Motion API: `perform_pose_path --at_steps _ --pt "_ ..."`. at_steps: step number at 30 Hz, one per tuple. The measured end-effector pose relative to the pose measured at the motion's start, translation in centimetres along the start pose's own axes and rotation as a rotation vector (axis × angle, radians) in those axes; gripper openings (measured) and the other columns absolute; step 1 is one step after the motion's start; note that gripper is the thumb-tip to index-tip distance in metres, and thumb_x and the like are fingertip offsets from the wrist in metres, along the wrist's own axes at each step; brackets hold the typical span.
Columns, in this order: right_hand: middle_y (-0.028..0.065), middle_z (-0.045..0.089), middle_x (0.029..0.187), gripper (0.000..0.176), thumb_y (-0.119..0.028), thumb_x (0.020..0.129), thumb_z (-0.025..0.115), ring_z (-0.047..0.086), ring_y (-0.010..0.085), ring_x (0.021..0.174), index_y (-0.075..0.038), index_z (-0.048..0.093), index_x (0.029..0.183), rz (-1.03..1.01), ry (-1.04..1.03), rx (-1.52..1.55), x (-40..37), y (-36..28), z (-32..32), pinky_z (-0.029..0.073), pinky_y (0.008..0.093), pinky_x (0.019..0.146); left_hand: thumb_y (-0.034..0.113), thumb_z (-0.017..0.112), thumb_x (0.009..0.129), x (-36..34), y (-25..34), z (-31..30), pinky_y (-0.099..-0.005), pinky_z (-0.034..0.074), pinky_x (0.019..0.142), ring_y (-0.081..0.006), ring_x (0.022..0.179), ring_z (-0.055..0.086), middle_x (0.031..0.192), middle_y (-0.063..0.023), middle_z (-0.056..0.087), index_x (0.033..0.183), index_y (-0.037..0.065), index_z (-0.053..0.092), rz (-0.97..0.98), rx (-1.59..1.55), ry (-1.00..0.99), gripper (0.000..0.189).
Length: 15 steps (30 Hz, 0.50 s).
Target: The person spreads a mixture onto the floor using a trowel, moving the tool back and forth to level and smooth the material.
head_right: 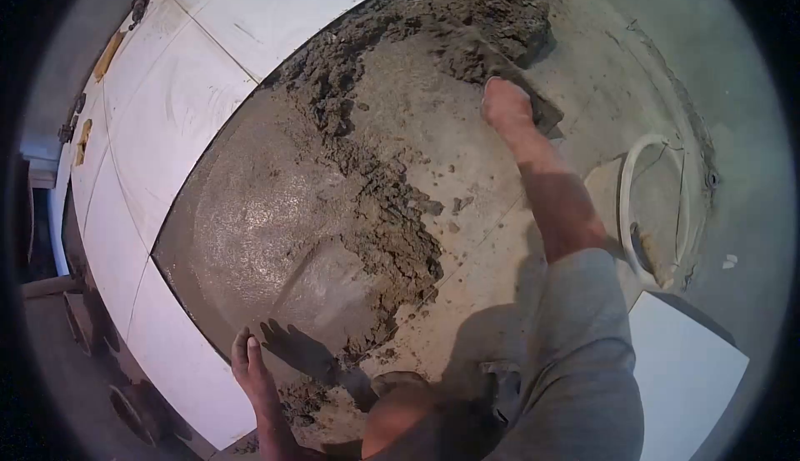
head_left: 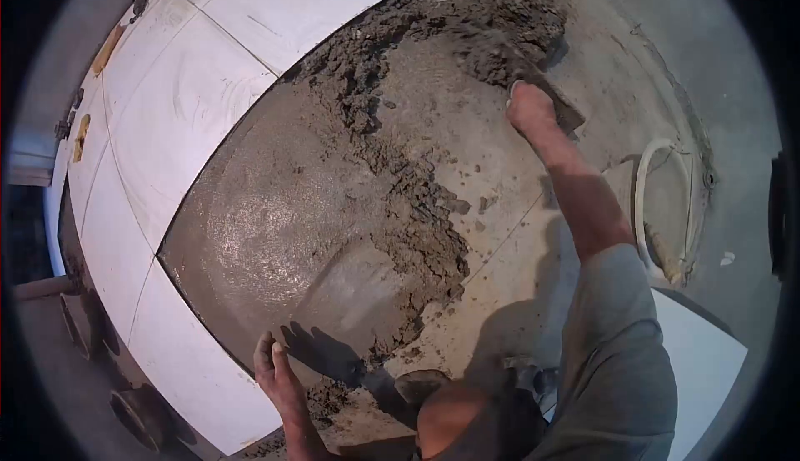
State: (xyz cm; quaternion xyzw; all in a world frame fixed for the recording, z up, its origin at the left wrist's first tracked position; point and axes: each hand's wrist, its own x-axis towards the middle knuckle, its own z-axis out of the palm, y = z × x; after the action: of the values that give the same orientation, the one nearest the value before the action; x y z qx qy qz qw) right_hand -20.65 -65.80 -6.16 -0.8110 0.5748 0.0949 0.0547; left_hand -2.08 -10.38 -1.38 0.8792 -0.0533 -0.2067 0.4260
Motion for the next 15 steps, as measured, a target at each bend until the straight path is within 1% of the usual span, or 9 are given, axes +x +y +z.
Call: perform_pose_path --at_steps 6,7,8,9,10,11,12,13,15 --pt "0.0221 0.066 0.102 0.031 -0.02 0.085 0.058 0.064 0.0368 0.099 0.0 0.055 0.11 -0.124 -0.008 -0.048 -7.7 -2.7 -1.4 0.05 0.0478 0.085 0.026 0.055 0.095 -0.4 0.9 -1.2 -0.037 0.038 0.102 -0.0265 0.12 0.051 0.127 -0.0201 0.055 0.128 -0.007 0.05 0.076 -0.032 -0.023 0.047" --pt "0.0227 0.065 0.101 0.033 -0.022 0.084 0.059 0.063 0.0373 0.099 0.0 0.056 0.108 0.002 0.032 0.068 -8.8 -2.8 -2.2 0.05 0.0474 0.086 0.026 0.056 0.095 -0.3 0.9 -1.8 -0.0371 0.038 0.102 -0.0266 0.119 0.051 0.127 -0.0199 0.055 0.128 -0.007 0.05 0.095 0.01 -0.023 0.047" --pt "0.0232 0.065 0.101 0.034 -0.025 0.083 0.06 0.063 0.0378 0.1 0.0 0.057 0.107 0.131 0.073 0.179 -9.3 -2.5 -2.8 0.05 0.047 0.087 0.026 0.056 0.095 -0.4 0.8 -2.3 -0.0372 0.038 0.102 -0.0267 0.119 0.051 0.127 -0.0198 0.055 0.127 -0.007 0.05 0.112 0.048 -0.026 0.047" --pt "0.0253 0.064 0.104 0.041 -0.027 0.079 0.061 0.061 0.0396 0.103 0.001 0.057 0.11 0.07 0.161 0.261 -8.5 0.1 -1.1 0.049 0.0456 0.088 0.026 0.055 0.095 0.0 -0.3 -3.0 -0.0373 0.039 0.102 -0.0268 0.118 0.052 0.126 -0.0194 0.055 0.127 -0.007 0.051 0.128 -0.001 -0.018 0.046" --pt "0.0253 0.064 0.104 0.041 -0.027 0.079 0.061 0.061 0.0396 0.103 0.001 0.057 0.11 0.067 0.17 0.256 -8.5 2.0 -0.7 0.049 0.0456 0.088 0.026 0.055 0.095 -0.1 -0.5 -3.4 -0.0373 0.039 0.102 -0.0268 0.118 0.052 0.126 -0.0194 0.055 0.127 -0.007 0.051 0.13 -0.012 -0.017 0.046" --pt "0.0264 0.063 0.107 0.043 -0.026 0.078 0.061 0.059 0.0402 0.105 0.002 0.058 0.111 0.101 0.091 0.25 -8.9 3.5 -0.4 0.048 0.0448 0.089 0.025 0.055 0.095 -0.2 -0.7 -3.7 -0.0372 0.039 0.101 -0.0268 0.117 0.052 0.125 -0.0193 0.056 0.127 -0.007 0.051 0.102 -0.037 0.014 0.046" --pt "0.0274 0.061 0.11 0.045 -0.025 0.077 0.061 0.058 0.0408 0.107 0.003 0.058 0.112 0.134 0.008 0.244 -9.2 4.1 0.0 0.048 0.0441 0.09 0.025 0.055 0.094 -0.4 -1.0 -4.0 -0.0371 0.039 0.101 -0.0268 0.117 0.052 0.125 -0.0193 0.056 0.126 -0.007 0.051 0.071 -0.06 0.047 0.046" --pt "0.0274 0.061 0.11 0.045 -0.025 0.077 0.061 0.058 0.0408 0.107 0.003 0.058 0.112 0.126 0.007 0.238 -9.5 4.0 0.7 0.048 0.0441 0.09 0.025 0.055 0.094 -0.5 -1.5 -4.2 -0.0371 0.039 0.101 -0.0267 0.116 0.052 0.124 -0.0201 0.056 0.126 -0.007 0.051 0.083 -0.039 0.057 0.045" --pt "0.0281 0.06 0.113 0.047 -0.023 0.075 0.062 0.057 0.0408 0.109 0.004 0.06 0.113 0.055 0.103 0.314 -9.6 3.9 1.9 0.047 0.0435 0.091 0.026 0.055 0.094 -1.1 -2.1 -4.1 -0.0373 0.039 0.101 -0.027 0.116 0.052 0.124 -0.0204 0.056 0.126 -0.008 0.051 0.068 -0.053 0.052 0.046"
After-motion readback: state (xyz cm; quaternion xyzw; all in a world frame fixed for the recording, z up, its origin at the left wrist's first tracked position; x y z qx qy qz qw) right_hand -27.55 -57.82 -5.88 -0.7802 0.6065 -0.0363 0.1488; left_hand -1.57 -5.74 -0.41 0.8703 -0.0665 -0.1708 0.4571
